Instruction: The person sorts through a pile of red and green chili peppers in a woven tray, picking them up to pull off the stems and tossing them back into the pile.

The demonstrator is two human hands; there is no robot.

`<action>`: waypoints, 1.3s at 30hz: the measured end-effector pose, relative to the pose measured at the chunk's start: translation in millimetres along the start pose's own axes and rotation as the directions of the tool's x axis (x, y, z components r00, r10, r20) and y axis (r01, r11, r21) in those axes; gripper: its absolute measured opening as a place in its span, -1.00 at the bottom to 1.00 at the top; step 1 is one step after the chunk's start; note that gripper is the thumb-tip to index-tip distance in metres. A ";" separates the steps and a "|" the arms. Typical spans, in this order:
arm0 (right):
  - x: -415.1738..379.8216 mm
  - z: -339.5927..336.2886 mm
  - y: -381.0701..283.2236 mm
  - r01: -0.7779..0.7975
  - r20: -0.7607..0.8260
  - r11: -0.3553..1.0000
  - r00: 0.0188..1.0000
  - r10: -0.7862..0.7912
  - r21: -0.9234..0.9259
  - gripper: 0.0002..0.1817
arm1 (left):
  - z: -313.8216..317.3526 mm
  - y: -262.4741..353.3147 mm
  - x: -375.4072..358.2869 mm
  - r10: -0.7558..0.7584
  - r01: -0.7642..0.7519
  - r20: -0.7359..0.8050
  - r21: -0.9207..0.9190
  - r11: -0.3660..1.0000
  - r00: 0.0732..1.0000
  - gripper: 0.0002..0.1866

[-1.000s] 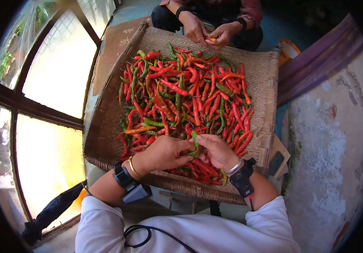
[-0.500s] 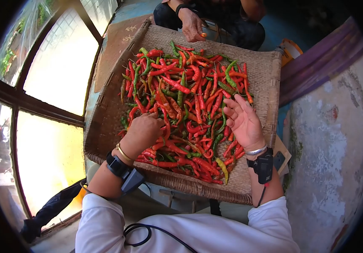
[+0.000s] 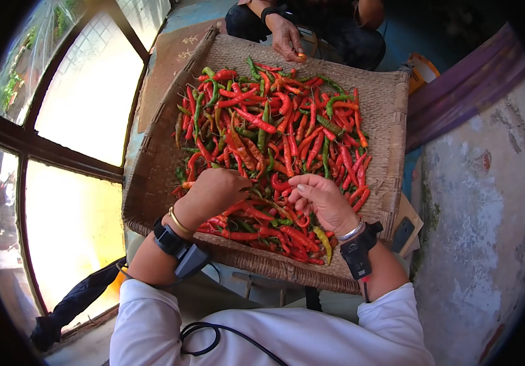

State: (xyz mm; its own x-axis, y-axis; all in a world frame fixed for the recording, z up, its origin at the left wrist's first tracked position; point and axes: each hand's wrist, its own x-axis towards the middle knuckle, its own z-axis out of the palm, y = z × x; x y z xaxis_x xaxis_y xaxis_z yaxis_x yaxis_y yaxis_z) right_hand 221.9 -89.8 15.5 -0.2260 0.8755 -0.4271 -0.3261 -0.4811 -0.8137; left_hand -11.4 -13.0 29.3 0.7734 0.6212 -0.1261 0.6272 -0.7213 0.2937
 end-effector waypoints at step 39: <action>8.4 -30.9 -25.6 0.349 -0.238 0.835 0.933 -0.269 0.426 -0.76 | 21.6 12.9 2.9 -0.157 0.158 -0.104 0.008 0.987 0.982 -0.79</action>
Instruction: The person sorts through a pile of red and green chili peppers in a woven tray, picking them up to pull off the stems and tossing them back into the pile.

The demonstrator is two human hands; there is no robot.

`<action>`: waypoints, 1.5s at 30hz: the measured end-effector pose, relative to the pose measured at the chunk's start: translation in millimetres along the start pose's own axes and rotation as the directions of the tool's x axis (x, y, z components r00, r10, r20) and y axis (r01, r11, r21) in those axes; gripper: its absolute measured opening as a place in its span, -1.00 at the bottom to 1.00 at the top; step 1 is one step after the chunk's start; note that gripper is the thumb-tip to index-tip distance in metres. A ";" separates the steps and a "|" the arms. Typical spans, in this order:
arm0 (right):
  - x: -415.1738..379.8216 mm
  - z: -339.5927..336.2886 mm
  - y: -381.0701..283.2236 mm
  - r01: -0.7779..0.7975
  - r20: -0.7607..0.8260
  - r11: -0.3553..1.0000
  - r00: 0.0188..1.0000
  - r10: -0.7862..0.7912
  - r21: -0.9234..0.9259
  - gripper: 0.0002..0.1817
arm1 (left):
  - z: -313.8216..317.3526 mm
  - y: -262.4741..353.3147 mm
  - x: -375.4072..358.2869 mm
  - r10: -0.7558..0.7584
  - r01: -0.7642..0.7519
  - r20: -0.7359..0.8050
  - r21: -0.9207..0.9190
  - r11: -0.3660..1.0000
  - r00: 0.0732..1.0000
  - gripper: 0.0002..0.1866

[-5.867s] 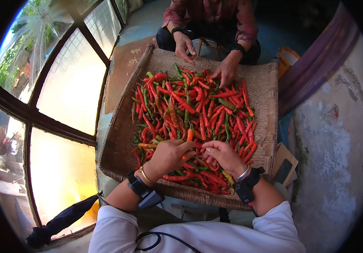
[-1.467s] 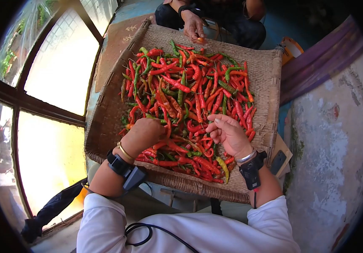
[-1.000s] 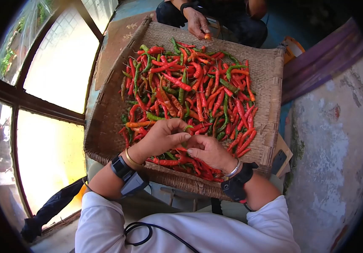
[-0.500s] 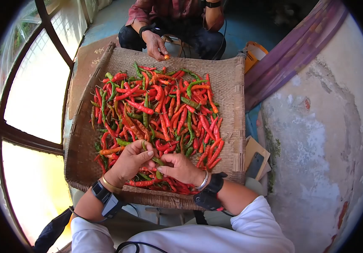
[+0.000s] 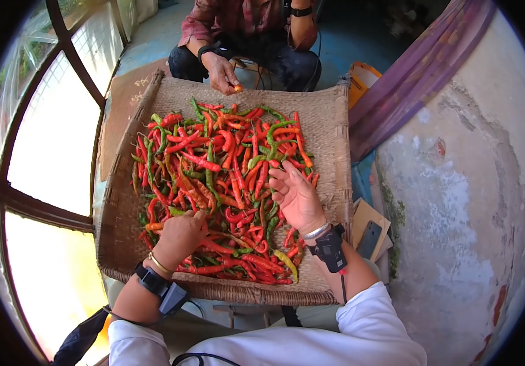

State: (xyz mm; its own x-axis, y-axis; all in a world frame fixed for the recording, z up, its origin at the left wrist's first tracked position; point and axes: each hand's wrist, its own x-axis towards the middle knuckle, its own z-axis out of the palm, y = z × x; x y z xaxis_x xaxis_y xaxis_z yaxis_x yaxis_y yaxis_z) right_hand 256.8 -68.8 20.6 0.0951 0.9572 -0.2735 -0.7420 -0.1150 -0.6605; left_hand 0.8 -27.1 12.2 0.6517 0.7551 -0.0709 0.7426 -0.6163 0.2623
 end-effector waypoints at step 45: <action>-35.3 22.3 46.9 0.059 0.358 0.621 0.858 0.369 -0.782 -0.83 | -23.5 22.1 -5.4 -0.114 0.113 0.075 -0.920 0.376 0.991 -0.94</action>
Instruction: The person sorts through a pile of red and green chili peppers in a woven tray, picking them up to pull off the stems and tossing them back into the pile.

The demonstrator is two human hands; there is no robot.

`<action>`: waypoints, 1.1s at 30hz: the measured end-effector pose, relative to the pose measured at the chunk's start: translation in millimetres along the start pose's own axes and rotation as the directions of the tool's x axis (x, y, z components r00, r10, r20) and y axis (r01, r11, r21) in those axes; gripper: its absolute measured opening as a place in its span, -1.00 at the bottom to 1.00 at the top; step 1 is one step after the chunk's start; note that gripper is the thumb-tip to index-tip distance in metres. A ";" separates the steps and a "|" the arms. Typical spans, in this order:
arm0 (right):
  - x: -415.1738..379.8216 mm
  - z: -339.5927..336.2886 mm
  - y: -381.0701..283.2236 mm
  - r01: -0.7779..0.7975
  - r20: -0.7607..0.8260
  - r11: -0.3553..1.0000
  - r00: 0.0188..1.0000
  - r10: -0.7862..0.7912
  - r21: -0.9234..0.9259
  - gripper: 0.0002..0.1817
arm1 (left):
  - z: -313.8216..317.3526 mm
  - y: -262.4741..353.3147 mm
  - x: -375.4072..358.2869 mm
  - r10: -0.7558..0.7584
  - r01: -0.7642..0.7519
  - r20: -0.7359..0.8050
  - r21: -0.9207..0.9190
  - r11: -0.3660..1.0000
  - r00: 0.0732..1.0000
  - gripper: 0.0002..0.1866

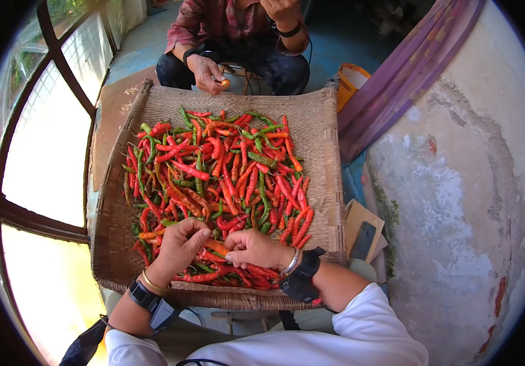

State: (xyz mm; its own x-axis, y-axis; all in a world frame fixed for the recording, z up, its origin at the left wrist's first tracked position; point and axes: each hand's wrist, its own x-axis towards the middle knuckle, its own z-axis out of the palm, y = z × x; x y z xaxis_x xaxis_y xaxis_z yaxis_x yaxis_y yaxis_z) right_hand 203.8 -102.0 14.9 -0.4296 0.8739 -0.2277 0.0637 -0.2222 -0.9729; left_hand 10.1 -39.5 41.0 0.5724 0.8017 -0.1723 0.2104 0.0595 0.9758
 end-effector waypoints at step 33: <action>4.0 -20.1 3.9 -0.083 -0.230 0.843 0.944 0.237 0.532 -0.73 | -25.8 -27.4 39.0 0.531 -0.286 0.114 0.923 0.256 0.840 -0.64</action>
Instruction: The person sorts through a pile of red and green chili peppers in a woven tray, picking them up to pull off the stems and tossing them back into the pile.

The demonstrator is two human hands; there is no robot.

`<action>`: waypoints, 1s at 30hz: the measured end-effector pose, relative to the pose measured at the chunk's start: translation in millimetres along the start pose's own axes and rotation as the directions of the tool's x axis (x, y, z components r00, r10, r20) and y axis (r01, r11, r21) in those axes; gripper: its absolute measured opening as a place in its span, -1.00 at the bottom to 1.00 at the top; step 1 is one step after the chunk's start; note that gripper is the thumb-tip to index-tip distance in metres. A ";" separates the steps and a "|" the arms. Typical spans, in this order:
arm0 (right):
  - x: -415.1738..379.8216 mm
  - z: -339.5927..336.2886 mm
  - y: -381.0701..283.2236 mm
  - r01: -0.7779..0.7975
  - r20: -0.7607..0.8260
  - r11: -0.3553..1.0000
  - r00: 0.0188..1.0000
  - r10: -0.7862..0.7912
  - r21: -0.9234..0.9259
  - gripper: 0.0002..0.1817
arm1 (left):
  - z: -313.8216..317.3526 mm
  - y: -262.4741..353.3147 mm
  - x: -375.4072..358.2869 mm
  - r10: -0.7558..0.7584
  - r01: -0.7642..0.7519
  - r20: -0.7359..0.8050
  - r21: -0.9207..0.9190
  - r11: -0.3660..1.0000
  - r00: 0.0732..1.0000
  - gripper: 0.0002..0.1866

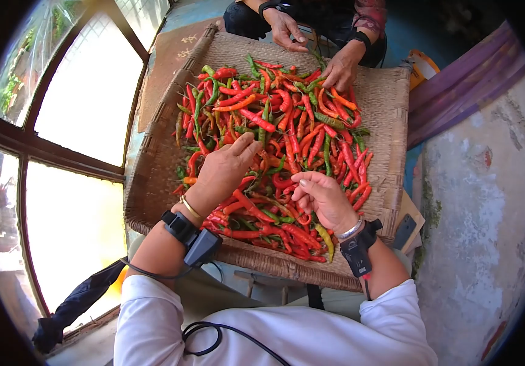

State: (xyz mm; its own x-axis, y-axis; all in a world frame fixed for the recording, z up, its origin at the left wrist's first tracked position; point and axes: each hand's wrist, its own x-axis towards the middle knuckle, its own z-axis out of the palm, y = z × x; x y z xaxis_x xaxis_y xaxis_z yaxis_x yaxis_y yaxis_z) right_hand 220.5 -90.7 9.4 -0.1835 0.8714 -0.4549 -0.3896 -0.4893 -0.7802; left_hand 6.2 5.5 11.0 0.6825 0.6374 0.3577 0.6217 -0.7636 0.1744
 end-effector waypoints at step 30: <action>-5.9 20.2 19.0 -0.066 0.147 0.992 0.988 0.049 0.112 -0.61 | -6.3 43.3 -11.7 -0.320 0.403 0.448 -0.893 -0.199 0.835 -0.86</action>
State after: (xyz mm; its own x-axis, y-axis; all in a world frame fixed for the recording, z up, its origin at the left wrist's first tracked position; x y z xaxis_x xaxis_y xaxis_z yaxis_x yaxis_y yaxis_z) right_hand 195.9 -104.5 5.9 -0.3332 0.8420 -0.4243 -0.4751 -0.5387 -0.6958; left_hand 22.8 -35.7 20.2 0.5427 0.8228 -0.1684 -0.1922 0.3169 0.9288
